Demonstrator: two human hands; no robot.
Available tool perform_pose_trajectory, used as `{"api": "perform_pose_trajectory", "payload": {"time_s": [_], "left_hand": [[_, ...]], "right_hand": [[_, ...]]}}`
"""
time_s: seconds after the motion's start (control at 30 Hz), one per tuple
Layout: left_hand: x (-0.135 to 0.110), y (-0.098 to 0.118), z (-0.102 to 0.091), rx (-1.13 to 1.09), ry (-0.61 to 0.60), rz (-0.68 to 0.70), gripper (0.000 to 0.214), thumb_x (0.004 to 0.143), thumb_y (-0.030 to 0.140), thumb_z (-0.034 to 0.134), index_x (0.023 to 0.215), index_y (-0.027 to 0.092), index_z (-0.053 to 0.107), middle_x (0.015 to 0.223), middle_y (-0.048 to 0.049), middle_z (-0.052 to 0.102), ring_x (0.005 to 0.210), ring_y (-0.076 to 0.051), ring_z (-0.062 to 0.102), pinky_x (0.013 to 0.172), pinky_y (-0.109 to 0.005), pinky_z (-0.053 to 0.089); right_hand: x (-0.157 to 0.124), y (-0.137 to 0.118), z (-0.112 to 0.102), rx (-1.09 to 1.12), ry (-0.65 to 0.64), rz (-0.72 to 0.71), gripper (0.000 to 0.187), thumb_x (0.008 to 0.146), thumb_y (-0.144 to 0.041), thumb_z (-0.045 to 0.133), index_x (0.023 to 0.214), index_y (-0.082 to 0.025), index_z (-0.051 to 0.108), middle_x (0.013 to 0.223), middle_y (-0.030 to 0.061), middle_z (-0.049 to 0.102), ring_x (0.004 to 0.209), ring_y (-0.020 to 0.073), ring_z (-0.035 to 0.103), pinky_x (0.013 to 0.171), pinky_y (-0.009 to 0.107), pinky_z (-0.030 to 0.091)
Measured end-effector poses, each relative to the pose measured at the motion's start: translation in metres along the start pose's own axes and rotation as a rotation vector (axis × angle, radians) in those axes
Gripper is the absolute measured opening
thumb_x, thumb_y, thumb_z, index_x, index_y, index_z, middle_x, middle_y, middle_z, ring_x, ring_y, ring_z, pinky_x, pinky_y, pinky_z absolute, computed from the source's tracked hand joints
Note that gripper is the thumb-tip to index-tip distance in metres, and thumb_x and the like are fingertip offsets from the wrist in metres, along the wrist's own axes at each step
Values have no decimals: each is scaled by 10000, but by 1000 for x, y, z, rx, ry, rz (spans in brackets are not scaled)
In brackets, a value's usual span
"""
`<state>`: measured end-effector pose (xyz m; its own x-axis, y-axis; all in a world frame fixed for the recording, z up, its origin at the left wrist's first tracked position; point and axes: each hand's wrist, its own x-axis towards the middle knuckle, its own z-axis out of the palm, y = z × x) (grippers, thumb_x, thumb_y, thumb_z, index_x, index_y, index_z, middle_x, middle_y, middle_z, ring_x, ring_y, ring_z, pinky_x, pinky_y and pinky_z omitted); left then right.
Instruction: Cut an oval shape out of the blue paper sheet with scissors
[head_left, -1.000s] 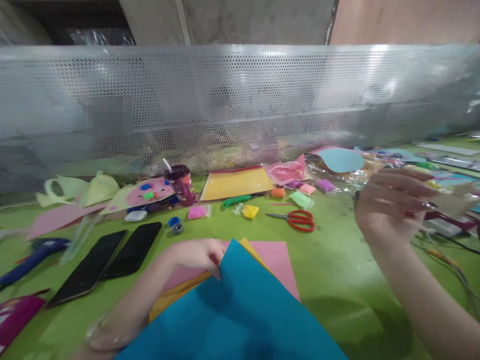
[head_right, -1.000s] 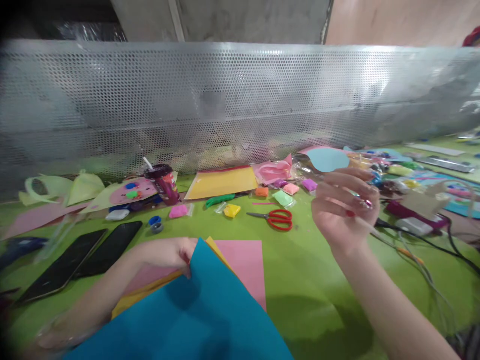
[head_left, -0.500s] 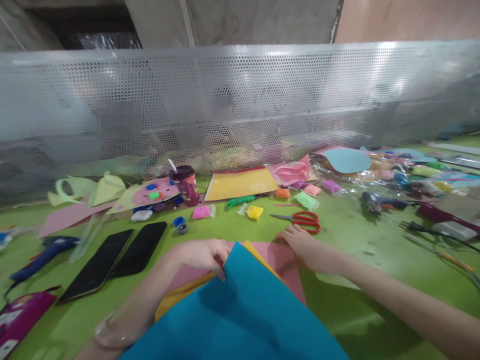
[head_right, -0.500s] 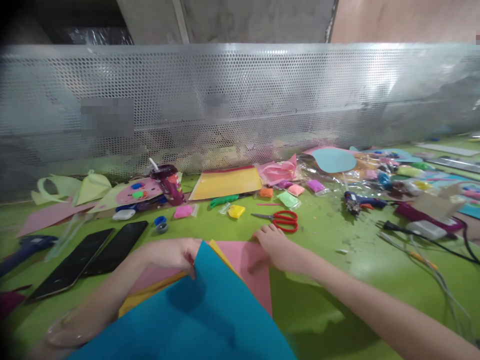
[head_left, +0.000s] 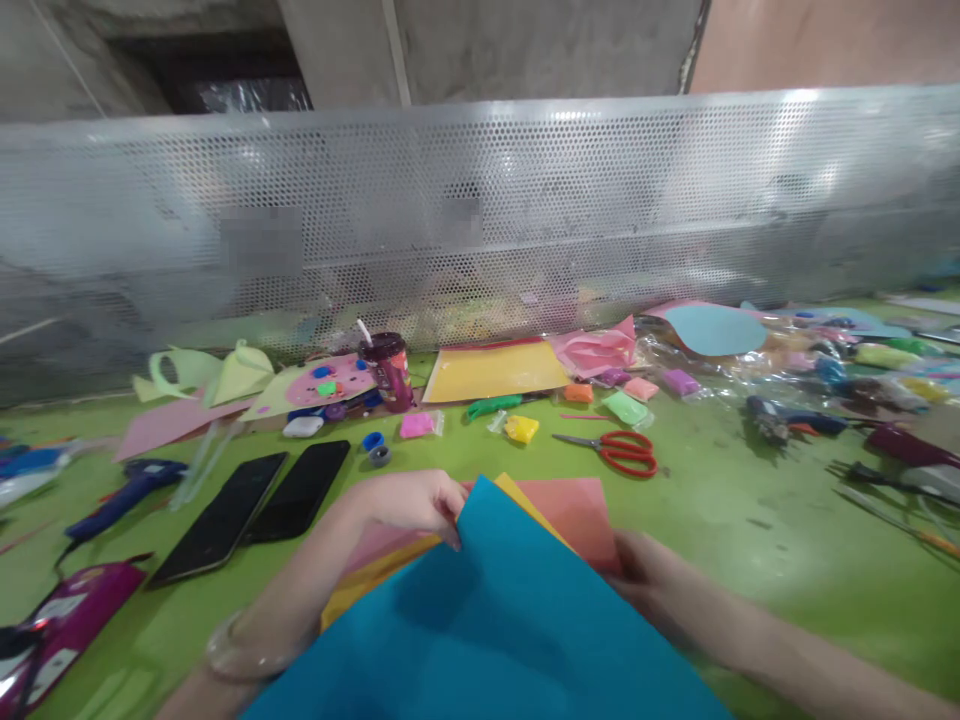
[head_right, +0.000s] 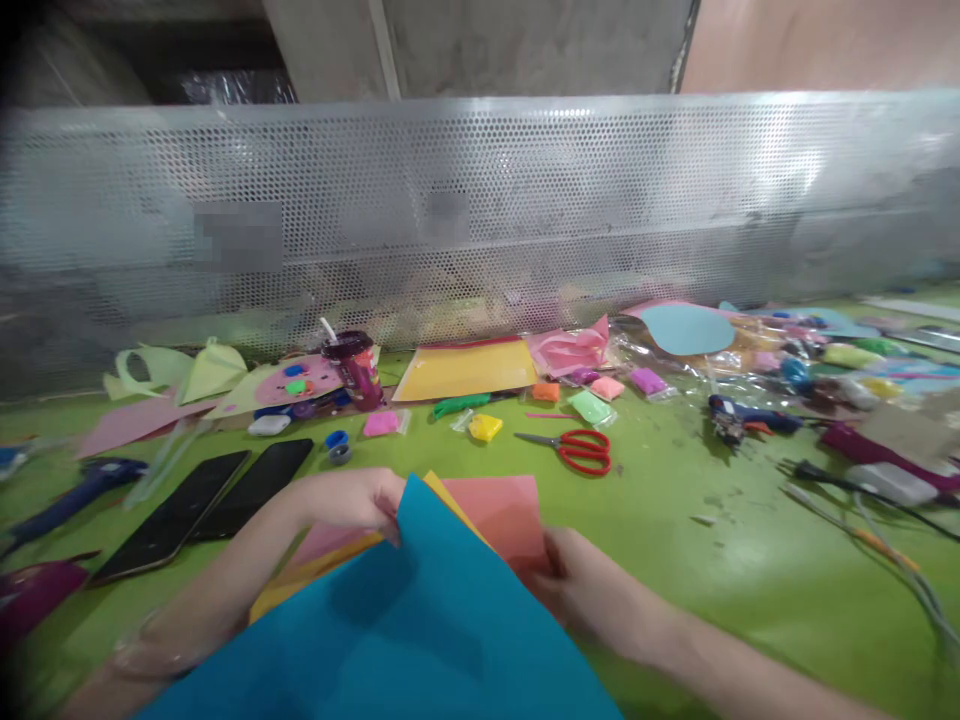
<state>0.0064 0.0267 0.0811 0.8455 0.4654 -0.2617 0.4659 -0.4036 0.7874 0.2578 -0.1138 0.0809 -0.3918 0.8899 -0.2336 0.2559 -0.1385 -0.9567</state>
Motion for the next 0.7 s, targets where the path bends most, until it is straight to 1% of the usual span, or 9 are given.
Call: {"api": "perform_pose_trajectory", "payload": {"time_s": [0.1,0.17,0.23,0.37,0.43,0.53,0.57,0.6,0.7], "left_hand": [[-10,11,-4,-78,-143,3,150,698,223,619,823,222,702,863,17,696,798,-179,615,737,-257,459],[-17,21,-5,-144,-152,5,186,734,210,568,876,225,687,918,2,682,857,-181,606,783,-271,448],[-22,30,-5,-156,-127,21,215,757,188,516,904,220,670,946,-3,667,902,-184,589,804,-268,436],[-19,30,-4,80,-66,36,163,788,216,457,793,192,619,832,3,627,789,-162,562,692,-233,418],[-13,24,-3,169,-49,46,153,806,235,428,781,183,569,800,3,585,745,-147,532,647,-219,394],[-5,13,-1,256,1,35,162,836,263,377,774,184,505,785,2,535,726,-140,500,634,-220,368],[-3,10,0,293,23,25,171,841,275,368,762,185,489,776,1,522,718,-140,493,631,-223,362],[-2,8,1,325,42,14,179,844,288,363,752,186,477,769,0,512,710,-141,489,626,-225,357],[2,3,4,360,78,-2,202,844,323,367,732,187,465,740,-1,495,684,-145,479,600,-229,342]], "right_hand": [[-3,-15,-22,-135,294,-55,251,777,-383,540,796,-155,643,834,68,656,807,249,601,682,354,506],[3,-36,-53,-145,498,-116,273,749,-400,585,869,-159,629,861,73,655,744,234,612,615,334,514],[17,-62,-85,-127,610,-179,333,756,-390,590,982,-146,591,911,92,648,722,216,616,591,311,511],[70,-111,-132,-280,597,-207,402,782,-305,578,1034,7,540,935,152,620,686,146,597,616,259,473],[105,-123,-143,-323,528,-220,377,822,-259,526,1064,31,524,973,119,601,746,110,588,682,223,443],[156,-121,-152,-431,496,-187,305,907,-204,370,978,26,556,879,24,580,745,75,580,705,204,418],[173,-117,-155,-478,507,-161,215,868,-239,486,951,-62,573,882,24,597,721,102,581,658,237,480],[188,-111,-157,-528,533,-131,206,853,-261,514,956,-90,566,891,31,591,729,122,578,638,270,498],[227,-95,-164,-671,597,-91,237,854,-291,509,1003,-113,550,960,47,572,812,157,572,691,322,499]]}}
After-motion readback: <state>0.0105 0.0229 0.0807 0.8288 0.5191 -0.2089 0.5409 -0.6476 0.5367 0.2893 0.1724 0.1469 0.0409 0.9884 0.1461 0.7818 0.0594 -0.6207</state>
